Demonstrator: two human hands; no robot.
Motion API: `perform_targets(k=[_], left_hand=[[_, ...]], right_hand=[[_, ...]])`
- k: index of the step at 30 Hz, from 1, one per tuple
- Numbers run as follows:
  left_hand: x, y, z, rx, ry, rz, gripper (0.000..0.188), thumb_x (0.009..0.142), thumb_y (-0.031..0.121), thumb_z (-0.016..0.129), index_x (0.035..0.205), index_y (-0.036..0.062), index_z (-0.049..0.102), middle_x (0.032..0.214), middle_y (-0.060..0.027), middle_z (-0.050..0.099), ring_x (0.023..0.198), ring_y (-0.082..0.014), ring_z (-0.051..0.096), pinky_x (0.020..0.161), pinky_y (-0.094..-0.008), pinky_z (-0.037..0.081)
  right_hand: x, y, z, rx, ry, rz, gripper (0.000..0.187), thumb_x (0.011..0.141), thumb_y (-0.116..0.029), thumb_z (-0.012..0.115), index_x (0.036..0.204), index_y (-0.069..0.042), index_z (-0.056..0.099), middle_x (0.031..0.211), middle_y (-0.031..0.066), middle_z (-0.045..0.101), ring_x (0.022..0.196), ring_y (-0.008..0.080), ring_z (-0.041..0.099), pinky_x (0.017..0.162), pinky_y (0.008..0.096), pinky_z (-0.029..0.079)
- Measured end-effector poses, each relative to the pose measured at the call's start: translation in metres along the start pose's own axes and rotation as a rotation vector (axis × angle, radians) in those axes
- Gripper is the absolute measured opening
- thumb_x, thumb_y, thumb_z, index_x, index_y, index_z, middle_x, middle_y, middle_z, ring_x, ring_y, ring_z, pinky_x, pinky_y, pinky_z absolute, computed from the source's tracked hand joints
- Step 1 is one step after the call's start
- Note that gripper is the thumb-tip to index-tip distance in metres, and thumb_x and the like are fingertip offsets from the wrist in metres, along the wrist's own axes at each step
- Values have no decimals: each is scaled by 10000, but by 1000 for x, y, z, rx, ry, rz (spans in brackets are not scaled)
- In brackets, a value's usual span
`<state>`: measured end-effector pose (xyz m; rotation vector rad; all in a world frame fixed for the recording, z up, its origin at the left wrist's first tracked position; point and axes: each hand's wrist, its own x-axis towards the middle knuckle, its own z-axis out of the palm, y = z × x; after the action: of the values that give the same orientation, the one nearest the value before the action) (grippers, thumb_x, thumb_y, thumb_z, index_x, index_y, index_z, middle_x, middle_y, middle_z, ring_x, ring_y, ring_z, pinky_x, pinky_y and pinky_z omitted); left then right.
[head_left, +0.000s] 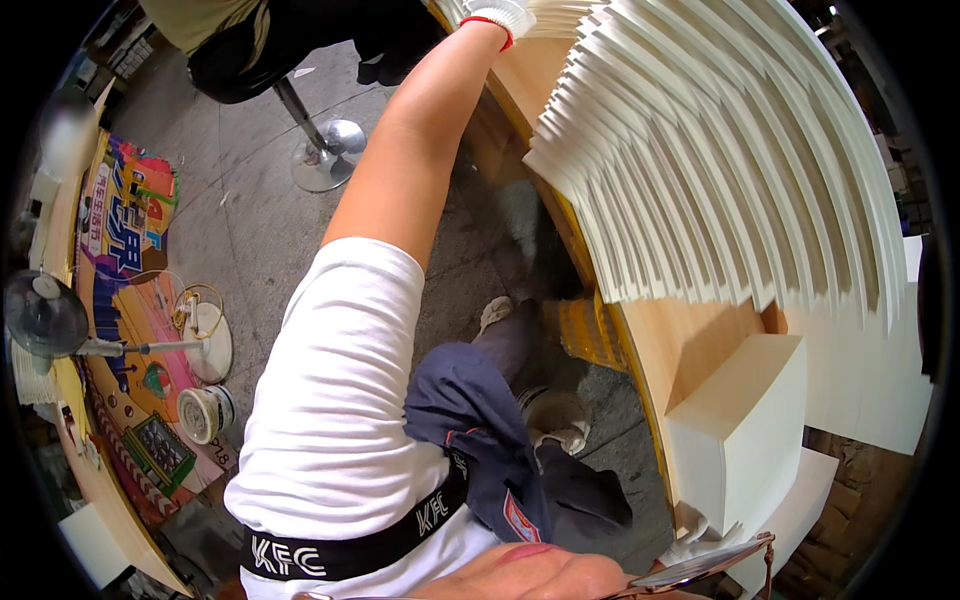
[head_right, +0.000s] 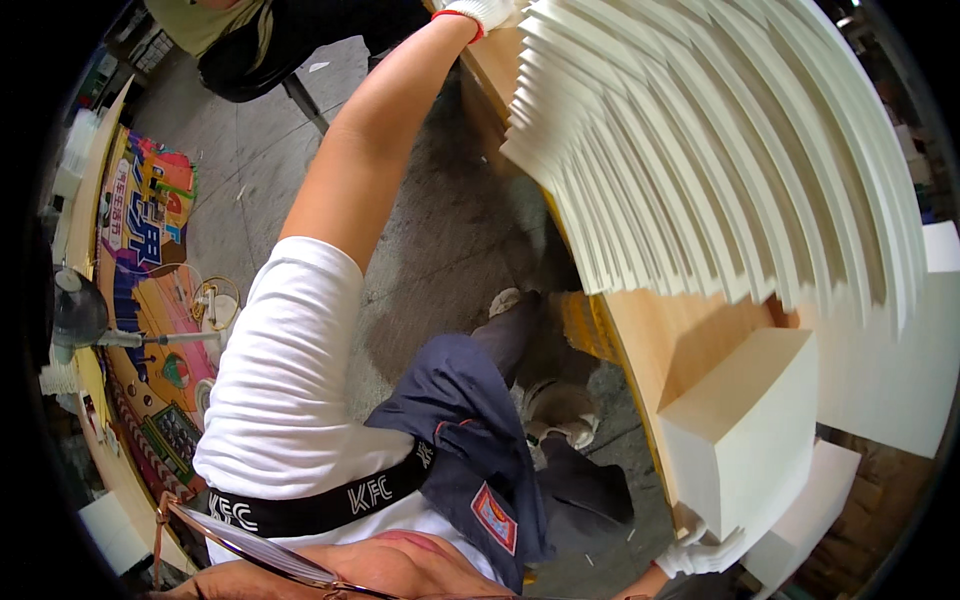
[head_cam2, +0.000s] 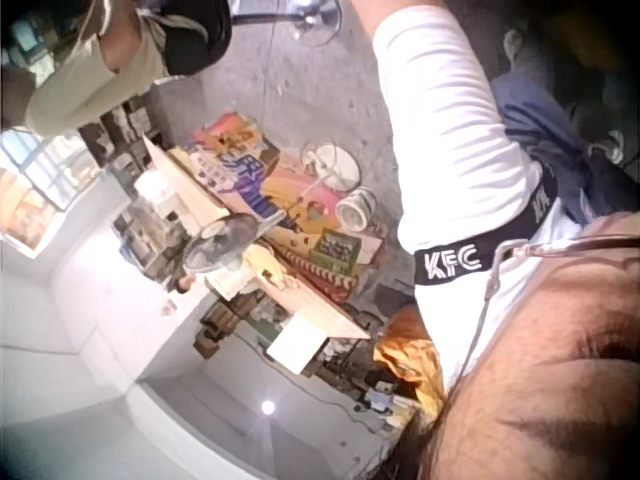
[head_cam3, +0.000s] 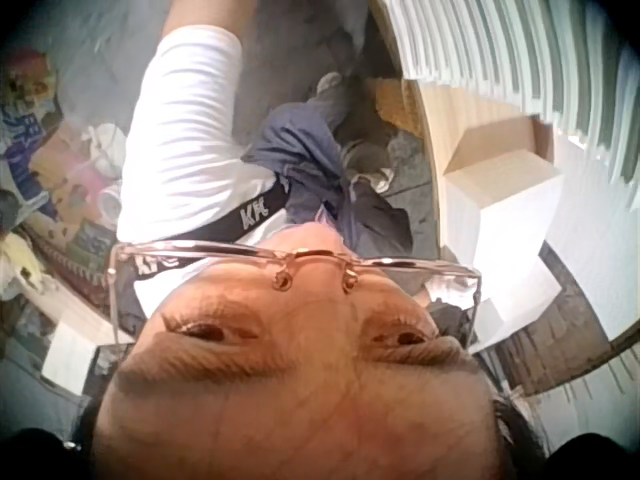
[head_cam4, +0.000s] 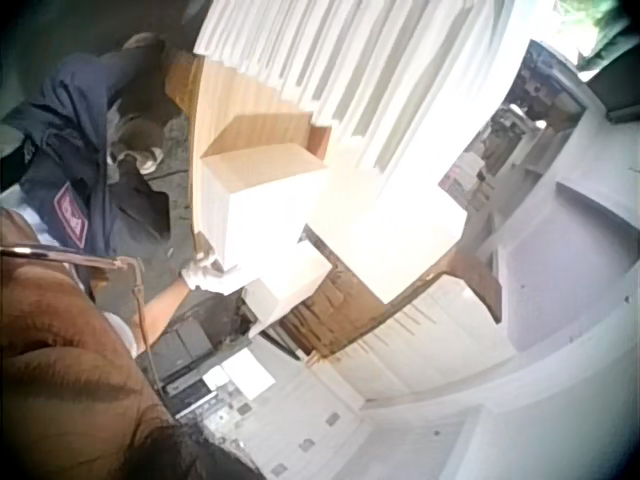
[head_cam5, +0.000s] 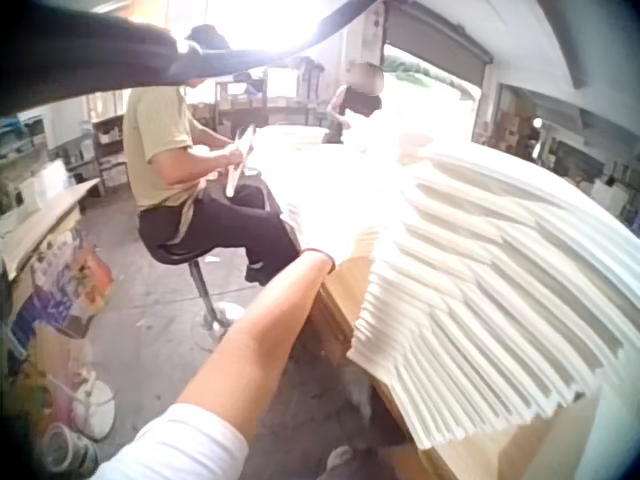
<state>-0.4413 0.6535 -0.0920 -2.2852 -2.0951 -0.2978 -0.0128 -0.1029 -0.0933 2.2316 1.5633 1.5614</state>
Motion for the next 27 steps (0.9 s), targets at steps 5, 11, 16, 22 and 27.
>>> perform_targets(k=[5, 11, 16, 22, 27], left_hand=[[27, -8, 12, 52, 44, -1, 297, 948, 243, 591, 1176, 65, 659, 1092, -142, 694, 1030, -307, 651, 908, -409, 501], [46, -22, 18, 69, 170, 6, 293, 941, 253, 578, 1162, 79, 664, 1070, -156, 689, 1011, -329, 649, 903, -431, 500], [58, -27, 6, 43, 333, 3, 291, 935, 261, 567, 1149, 91, 668, 1052, -167, 684, 996, -346, 648, 899, -450, 499], [62, -52, -35, -85, 647, -54, 289, 928, 270, 555, 1135, 106, 672, 1031, -181, 678, 978, -368, 647, 895, -472, 498], [52, -96, -109, -233, 1007, -91, 289, 921, 278, 544, 1123, 118, 676, 1013, -193, 674, 962, -385, 645, 891, -490, 497]], right_hand=[[-1, 0, 1, 1, -71, 31, 702, 974, -569, 538, 1367, 12, 501, 1343, 179, 583, 1201, 407, 579, 981, 525, 483], [-13, 1, 3, -8, -126, 126, 754, 960, -631, 506, 1339, 21, 522, 1351, 229, 555, 1217, 448, 549, 971, 580, 468], [-2, 2, 4, 18, -93, 0, 690, 979, -538, 555, 1396, 6, 476, 1353, 155, 589, 1225, 387, 575, 1008, 498, 480], [-5, 0, 3, 33, -118, 63, 711, 954, -549, 590, 1395, 0, 488, 1358, 167, 583, 1241, 394, 562, 1023, 508, 468], [-16, 11, 1, 46, -159, 110, 699, 949, -553, 596, 1373, -2, 526, 1350, 185, 583, 1232, 401, 563, 1028, 512, 464]])
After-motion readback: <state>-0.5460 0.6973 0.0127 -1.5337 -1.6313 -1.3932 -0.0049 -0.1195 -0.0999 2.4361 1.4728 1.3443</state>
